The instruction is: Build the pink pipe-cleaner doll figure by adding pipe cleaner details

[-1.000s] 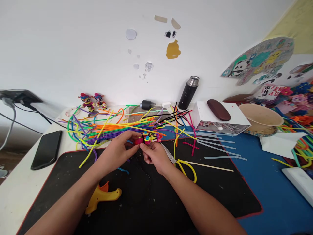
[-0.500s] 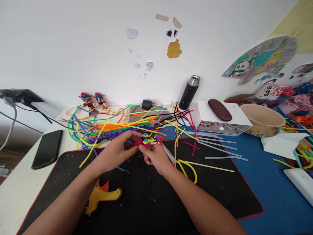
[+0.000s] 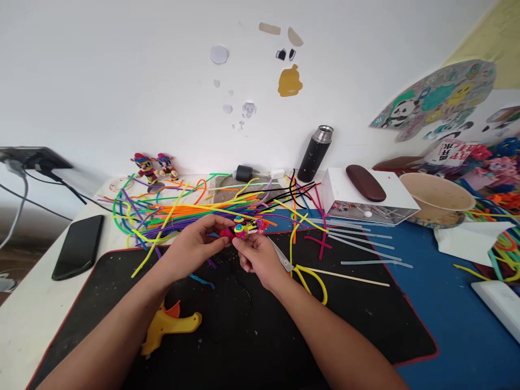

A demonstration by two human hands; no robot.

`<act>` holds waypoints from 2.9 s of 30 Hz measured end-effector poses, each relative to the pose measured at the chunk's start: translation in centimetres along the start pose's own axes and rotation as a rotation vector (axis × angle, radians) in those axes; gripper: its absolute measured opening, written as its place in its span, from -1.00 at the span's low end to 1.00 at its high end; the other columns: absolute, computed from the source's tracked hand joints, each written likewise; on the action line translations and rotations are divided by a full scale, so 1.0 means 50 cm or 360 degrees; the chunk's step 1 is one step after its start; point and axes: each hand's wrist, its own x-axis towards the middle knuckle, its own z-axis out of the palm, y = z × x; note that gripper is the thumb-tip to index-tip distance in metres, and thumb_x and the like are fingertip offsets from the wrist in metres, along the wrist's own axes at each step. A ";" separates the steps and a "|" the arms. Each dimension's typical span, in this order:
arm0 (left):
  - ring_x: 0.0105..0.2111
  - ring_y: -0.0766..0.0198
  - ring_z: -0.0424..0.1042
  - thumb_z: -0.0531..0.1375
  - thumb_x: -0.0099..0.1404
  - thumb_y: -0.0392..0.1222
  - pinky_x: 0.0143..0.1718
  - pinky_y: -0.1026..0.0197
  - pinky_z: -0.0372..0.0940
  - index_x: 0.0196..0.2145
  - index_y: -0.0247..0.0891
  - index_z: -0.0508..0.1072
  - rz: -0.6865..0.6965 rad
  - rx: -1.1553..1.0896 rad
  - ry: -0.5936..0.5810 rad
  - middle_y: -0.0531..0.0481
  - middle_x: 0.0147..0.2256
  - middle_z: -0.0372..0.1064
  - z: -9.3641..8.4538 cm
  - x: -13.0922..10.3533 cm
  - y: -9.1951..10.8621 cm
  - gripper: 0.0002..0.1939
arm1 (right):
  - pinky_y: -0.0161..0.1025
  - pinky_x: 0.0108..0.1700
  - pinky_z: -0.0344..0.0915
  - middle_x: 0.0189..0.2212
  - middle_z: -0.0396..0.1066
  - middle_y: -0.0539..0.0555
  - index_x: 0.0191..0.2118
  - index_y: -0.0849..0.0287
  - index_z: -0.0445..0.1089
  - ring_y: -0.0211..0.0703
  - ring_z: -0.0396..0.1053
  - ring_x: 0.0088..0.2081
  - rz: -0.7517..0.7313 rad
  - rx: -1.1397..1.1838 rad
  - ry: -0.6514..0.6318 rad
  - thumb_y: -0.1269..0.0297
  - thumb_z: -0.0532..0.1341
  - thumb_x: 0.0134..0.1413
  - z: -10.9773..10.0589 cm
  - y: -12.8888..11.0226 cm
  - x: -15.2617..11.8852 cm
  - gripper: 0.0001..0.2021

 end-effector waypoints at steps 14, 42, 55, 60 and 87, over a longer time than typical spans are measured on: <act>-0.16 0.08 0.60 0.38 0.29 0.02 -0.10 0.05 0.50 -0.02 -0.20 0.56 -0.0002 -0.0059 0.0067 -0.09 -0.11 0.60 0.000 0.001 -0.003 -0.63 | -0.36 -0.65 -0.05 -0.67 0.22 -0.18 -0.39 0.12 0.35 -0.37 0.10 -0.69 0.0006 -0.0042 -0.0018 -0.29 0.45 -0.06 -0.002 0.001 0.000 -0.45; -0.38 0.26 0.57 0.62 -0.02 -0.13 -0.29 0.27 0.54 -0.23 -0.21 0.72 -0.0398 -0.0859 -0.0022 -0.02 -0.31 0.62 -0.019 0.007 0.011 -0.63 | -0.36 -0.66 -0.12 -0.67 0.21 -0.19 -0.42 0.13 0.33 -0.39 0.09 -0.69 0.0029 0.0104 -0.0002 -0.13 0.50 -0.09 -0.005 -0.001 0.004 -0.53; -0.22 0.12 0.55 0.40 0.27 -0.02 -0.14 0.11 0.48 -0.08 -0.19 0.63 0.0024 -0.0029 0.0055 -0.07 -0.18 0.59 0.003 0.005 0.000 -0.69 | -0.34 -0.64 -0.19 -0.71 0.06 -0.24 -0.45 0.10 0.25 -0.41 0.01 -0.72 0.0062 0.0181 -0.0031 -0.03 0.45 -0.03 -0.002 0.003 0.002 -0.58; -0.17 0.10 0.53 0.30 0.37 -0.05 -0.15 0.12 0.45 -0.02 -0.17 0.62 0.0138 0.0229 0.0082 -0.09 -0.13 0.56 0.011 0.003 -0.013 -0.72 | -0.35 -0.64 -0.22 -0.72 0.08 -0.24 -0.45 0.10 0.24 -0.41 0.01 -0.72 0.0094 0.0228 -0.0014 0.01 0.46 -0.06 -0.002 0.004 0.003 -0.59; -0.21 0.11 0.54 0.21 0.39 -0.09 -0.23 0.14 0.48 -0.11 -0.17 0.62 0.0367 0.0671 0.0190 -0.11 -0.15 0.51 0.029 -0.004 0.016 -0.77 | -0.36 -0.69 -0.12 -0.72 0.12 -0.25 -0.40 0.10 0.31 -0.39 0.05 -0.75 -0.0007 0.0120 0.0017 -0.14 0.47 -0.04 0.003 0.015 0.004 -0.54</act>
